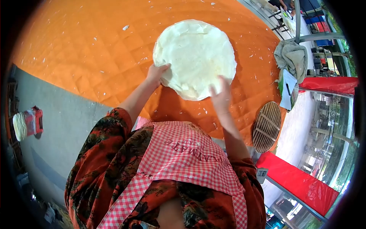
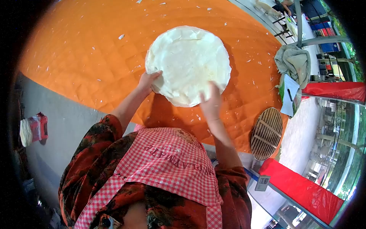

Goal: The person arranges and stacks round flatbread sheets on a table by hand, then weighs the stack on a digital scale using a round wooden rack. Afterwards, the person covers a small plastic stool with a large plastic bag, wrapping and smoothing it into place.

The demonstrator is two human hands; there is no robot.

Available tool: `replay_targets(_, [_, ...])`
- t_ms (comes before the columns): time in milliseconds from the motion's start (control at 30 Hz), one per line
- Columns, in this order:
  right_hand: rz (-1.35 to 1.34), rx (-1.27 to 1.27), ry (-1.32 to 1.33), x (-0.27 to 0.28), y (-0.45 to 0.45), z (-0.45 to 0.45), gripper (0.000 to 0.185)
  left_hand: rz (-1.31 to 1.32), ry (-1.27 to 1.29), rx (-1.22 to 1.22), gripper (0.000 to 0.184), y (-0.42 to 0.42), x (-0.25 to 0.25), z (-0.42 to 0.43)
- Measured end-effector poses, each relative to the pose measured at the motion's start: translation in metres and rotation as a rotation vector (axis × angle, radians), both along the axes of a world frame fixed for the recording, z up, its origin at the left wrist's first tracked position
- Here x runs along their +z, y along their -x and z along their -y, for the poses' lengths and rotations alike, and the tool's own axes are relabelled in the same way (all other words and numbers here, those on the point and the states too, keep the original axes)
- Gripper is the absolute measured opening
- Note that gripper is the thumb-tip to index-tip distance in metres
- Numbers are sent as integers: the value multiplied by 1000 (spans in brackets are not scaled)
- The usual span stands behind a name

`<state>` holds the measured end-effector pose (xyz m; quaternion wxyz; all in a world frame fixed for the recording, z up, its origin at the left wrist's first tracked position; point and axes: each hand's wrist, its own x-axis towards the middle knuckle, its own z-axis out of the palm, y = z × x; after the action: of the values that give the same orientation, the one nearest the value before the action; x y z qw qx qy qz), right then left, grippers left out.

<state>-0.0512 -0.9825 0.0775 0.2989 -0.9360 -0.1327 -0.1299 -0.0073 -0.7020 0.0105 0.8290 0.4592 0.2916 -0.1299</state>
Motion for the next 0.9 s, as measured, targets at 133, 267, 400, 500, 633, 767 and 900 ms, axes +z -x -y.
replay_targets(133, [-108, 293, 254, -22, 28, -49, 67, 24, 9, -39, 51, 0, -5, -3])
replay_targets(267, [-128, 293, 328, -33, 26, -66, 67, 54, 0, -29, 44, 3, -6, -6])
replay_targets(400, [-32, 281, 392, -31, 31, -75, 61, 79, 31, -21, 48, 2, -3, -5])
replay_targets(500, [-19, 271, 400, -32, 26, -75, 60, 74, 18, -16, 54, 1, -13, -7])
replay_targets(633, [101, 235, 384, -31, 19, -82, 45, 35, 51, -90, 72, 4, -1, -11])
replay_targets(767, [10, 327, 289, -27, -20, -63, 24, 24, 220, -131, 83, 5, 10, -13])
replay_targets(900, [181, 239, 310, 43, -25, -80, 18, 86, 203, -158, 88, 5, 6, -15])
